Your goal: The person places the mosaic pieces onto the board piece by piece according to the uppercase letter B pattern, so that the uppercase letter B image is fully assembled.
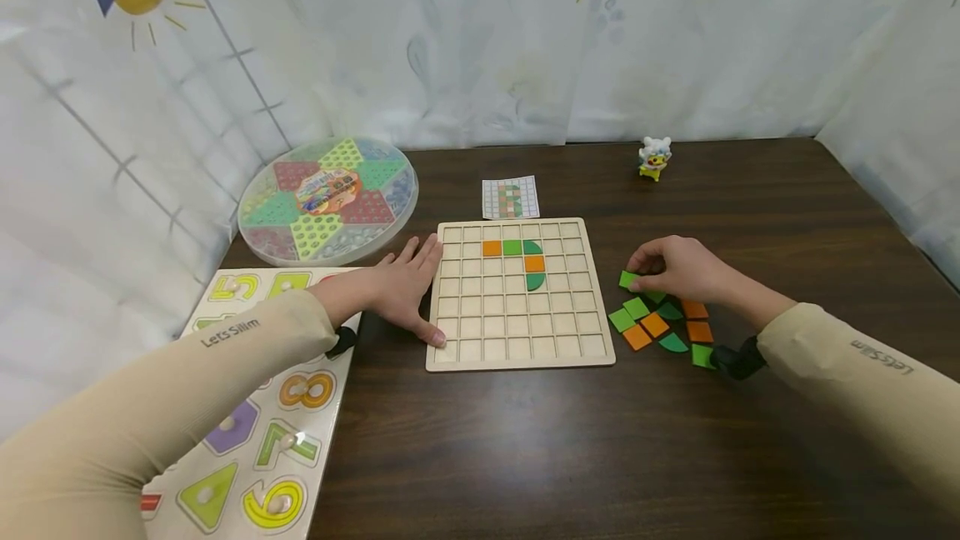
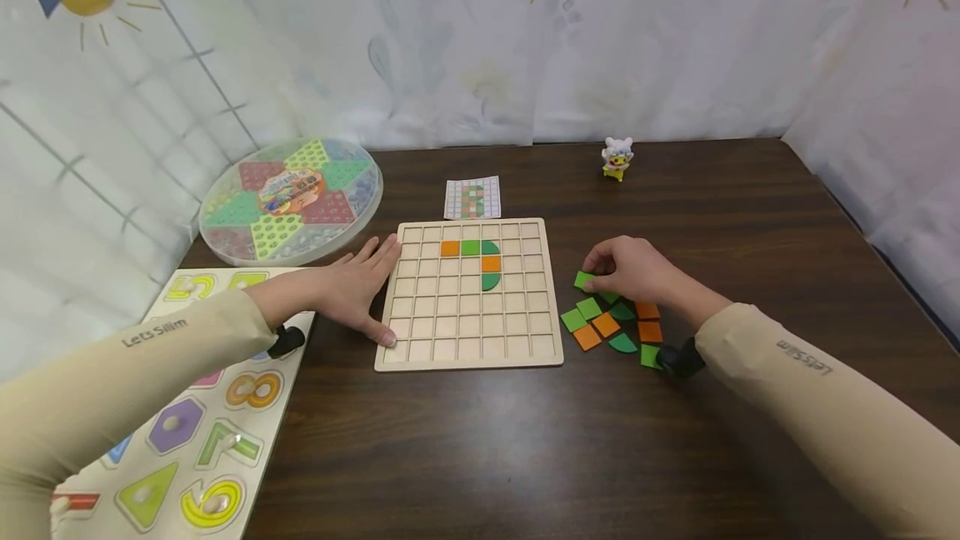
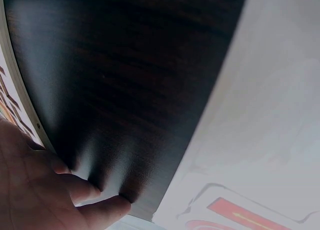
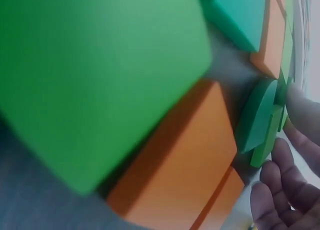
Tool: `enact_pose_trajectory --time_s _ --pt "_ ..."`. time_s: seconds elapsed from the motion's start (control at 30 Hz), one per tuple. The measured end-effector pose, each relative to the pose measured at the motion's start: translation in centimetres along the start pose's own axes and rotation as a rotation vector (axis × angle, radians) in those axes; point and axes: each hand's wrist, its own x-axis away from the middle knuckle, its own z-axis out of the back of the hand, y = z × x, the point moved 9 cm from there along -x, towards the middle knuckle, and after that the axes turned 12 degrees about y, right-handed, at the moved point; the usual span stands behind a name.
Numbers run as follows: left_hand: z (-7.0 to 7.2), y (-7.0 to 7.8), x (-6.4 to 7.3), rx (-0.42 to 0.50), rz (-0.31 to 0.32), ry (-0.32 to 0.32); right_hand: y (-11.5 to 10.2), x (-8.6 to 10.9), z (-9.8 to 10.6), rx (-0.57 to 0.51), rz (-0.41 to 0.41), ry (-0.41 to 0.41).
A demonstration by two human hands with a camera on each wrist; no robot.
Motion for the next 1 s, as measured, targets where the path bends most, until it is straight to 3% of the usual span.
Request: enact_pose_trajectory --time_s 0.57,0.8,1.0 --pt "0.1 0.1 0.1 -0.005 0.002 0.001 0.0 -0.5 0.0 0.042 -0.033 0.022" --pt "0.2 -0.1 0.1 -0.017 0.008 0.004 -1.6 -1.1 0.6 -0.057 -0.059 0.091" --pt "0.1 0.0 0.1 -0.003 0.006 0.004 -3.5 -2.5 -0.8 -0.182 -0.082 0.099"
